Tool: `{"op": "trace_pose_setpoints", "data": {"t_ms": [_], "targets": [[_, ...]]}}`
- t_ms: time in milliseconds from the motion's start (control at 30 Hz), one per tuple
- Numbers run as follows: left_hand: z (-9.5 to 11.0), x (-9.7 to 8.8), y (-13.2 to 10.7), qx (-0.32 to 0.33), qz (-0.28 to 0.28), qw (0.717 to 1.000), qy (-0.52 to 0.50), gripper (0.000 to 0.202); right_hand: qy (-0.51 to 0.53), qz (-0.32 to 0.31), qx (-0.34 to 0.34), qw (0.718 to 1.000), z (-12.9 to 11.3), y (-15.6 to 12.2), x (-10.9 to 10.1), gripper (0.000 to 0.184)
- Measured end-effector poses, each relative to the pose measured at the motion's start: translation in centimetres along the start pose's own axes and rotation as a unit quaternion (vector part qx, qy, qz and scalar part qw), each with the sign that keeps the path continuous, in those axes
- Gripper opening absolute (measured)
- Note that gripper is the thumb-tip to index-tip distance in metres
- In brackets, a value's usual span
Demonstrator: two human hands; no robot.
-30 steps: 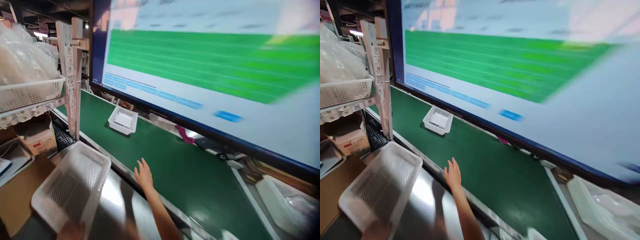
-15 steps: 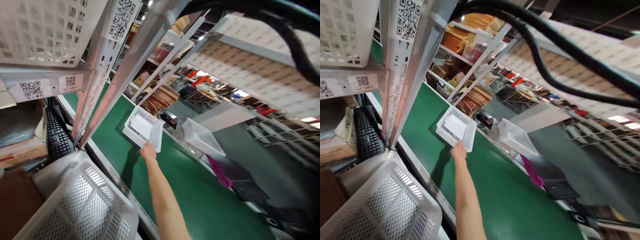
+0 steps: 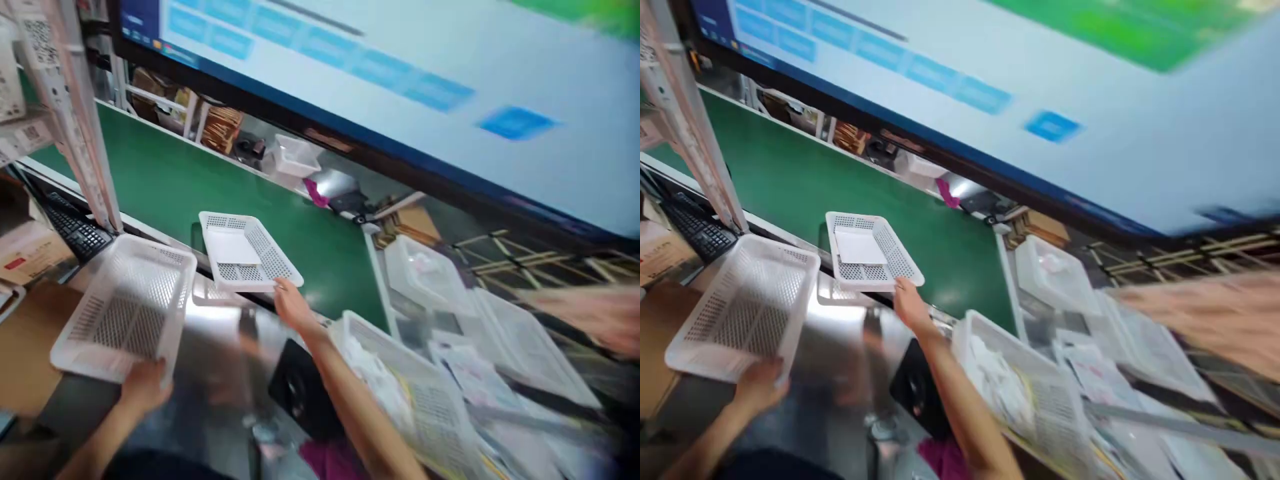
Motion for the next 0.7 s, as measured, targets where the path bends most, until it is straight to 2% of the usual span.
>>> {"op": "trace_pose_setpoints", "data": {"t_ms": [67, 100, 167, 233, 267, 300, 333, 400, 433, 500, 567, 633, 700], "targets": [[0.6, -3.0, -1.3, -0.003, 0.023, 1.000, -0.006, 0.063, 0.028, 0.000, 0.011, 1.000, -2.3, -7.8, 1.2, 0.040], [1.0, -4.8, -1.7, 0.005, 0.053, 0.998, -0.020, 0.062, 0.041, 0.003, 0.017, 0.999, -3.9, -11.4, 1.9, 0.042], [2.6, -8.8, -2.7, 0.021, 0.157, 0.986, -0.043, 0.054, 0.072, 0.011, 0.041, 0.997, -7.5, -17.7, 3.0, 0.045], [5.8, -11.9, -3.3, 0.043, 0.248, 0.967, -0.045, 0.048, 0.126, 0.017, 0.075, 0.989, -11.3, -23.2, 4.0, 0.043], [8.2, -12.5, -3.1, 0.059, 0.264, 0.962, -0.037, 0.048, 0.162, 0.018, 0.091, 0.982, -13.2, -25.8, 4.4, 0.042], [11.1, -12.2, -2.4, 0.092, 0.251, 0.963, -0.023, 0.049, 0.199, 0.019, 0.106, 0.974, -15.0, -28.3, 4.9, 0.041], [14.3, -11.1, -1.4, 0.132, 0.216, 0.967, -0.005, 0.055, 0.229, 0.023, 0.128, 0.965, -16.5, -30.7, 5.3, 0.041], [19.5, -7.3, 1.0, 0.183, 0.115, 0.975, 0.046, 0.079, 0.259, 0.043, 0.209, 0.942, -17.7, -35.5, 6.1, 0.045], [21.1, -5.4, 2.0, 0.189, 0.081, 0.976, 0.067, 0.084, 0.261, 0.056, 0.272, 0.924, -17.4, -38.0, 6.6, 0.050], [22.4, -2.6, 3.7, 0.178, 0.048, 0.979, 0.091, 0.079, 0.259, 0.062, 0.403, 0.876, -16.2, -42.4, 7.9, 0.063], [22.2, -1.3, 4.8, 0.157, 0.052, 0.982, 0.092, 0.069, 0.270, 0.022, 0.484, 0.832, -15.1, -44.8, 9.8, 0.074], [21.3, -1.3, 5.6, 0.139, 0.063, 0.985, 0.082, 0.064, 0.293, -0.038, 0.506, 0.811, -14.4, -45.0, 11.4, 0.079], [20.6, -2.2, 6.6, 0.130, 0.075, 0.987, 0.060, 0.063, 0.309, -0.072, 0.505, 0.803, -13.4, -44.2, 11.9, 0.078]]}}
Point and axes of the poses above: each hand's wrist, its own y-axis towards the middle knuckle, its own x-axis out of the palm, z = x × y, the point moved 10 cm from there along y, towards the middle knuckle, and after that the axes turned 4 degrees about -y, right-handed, at the moved point
